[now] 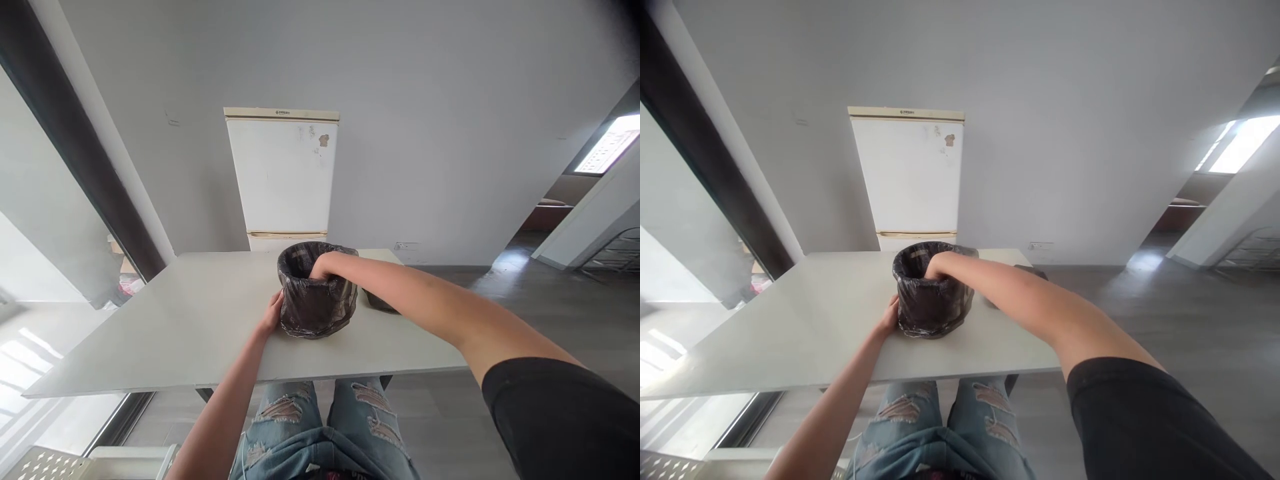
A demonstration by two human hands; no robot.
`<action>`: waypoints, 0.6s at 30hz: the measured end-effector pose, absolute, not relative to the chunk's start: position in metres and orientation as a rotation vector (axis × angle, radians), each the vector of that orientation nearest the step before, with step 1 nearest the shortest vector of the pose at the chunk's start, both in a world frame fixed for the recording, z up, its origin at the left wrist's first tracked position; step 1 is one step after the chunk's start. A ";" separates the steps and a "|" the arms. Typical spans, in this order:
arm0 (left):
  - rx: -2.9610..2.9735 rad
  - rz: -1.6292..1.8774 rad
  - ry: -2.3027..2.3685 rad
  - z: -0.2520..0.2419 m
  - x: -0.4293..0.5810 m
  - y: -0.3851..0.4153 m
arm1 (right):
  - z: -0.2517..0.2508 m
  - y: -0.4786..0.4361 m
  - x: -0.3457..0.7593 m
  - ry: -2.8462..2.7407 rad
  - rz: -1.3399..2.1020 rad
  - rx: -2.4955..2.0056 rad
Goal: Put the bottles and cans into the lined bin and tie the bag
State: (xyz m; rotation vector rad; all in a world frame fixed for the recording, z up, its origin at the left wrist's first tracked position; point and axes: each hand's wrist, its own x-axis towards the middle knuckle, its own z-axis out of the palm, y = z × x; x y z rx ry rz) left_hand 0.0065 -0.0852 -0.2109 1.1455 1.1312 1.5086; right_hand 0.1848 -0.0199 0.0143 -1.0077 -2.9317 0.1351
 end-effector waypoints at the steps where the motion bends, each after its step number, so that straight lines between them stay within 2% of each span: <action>1: 1.136 1.515 1.133 -0.212 0.006 -0.085 | 0.019 -0.021 0.187 -3.015 0.266 -1.036; 4: 1.101 1.524 1.110 -0.215 0.008 -0.083 | 0.045 -0.026 0.199 -3.204 0.560 -1.035; 9: 1.017 1.530 0.900 -0.215 0.012 -0.076 | 0.073 -0.050 0.239 -3.053 0.536 -0.704; 12: 0.962 1.605 0.866 -0.217 0.010 -0.070 | 0.060 -0.073 0.257 -3.166 0.376 -0.581; 15: 0.910 1.638 0.977 -0.224 0.006 -0.063 | 0.041 -0.088 0.263 -3.187 0.054 -0.725; 18: 0.932 1.616 1.000 -0.232 0.002 -0.057 | 0.039 -0.082 0.266 -3.075 -0.034 -0.845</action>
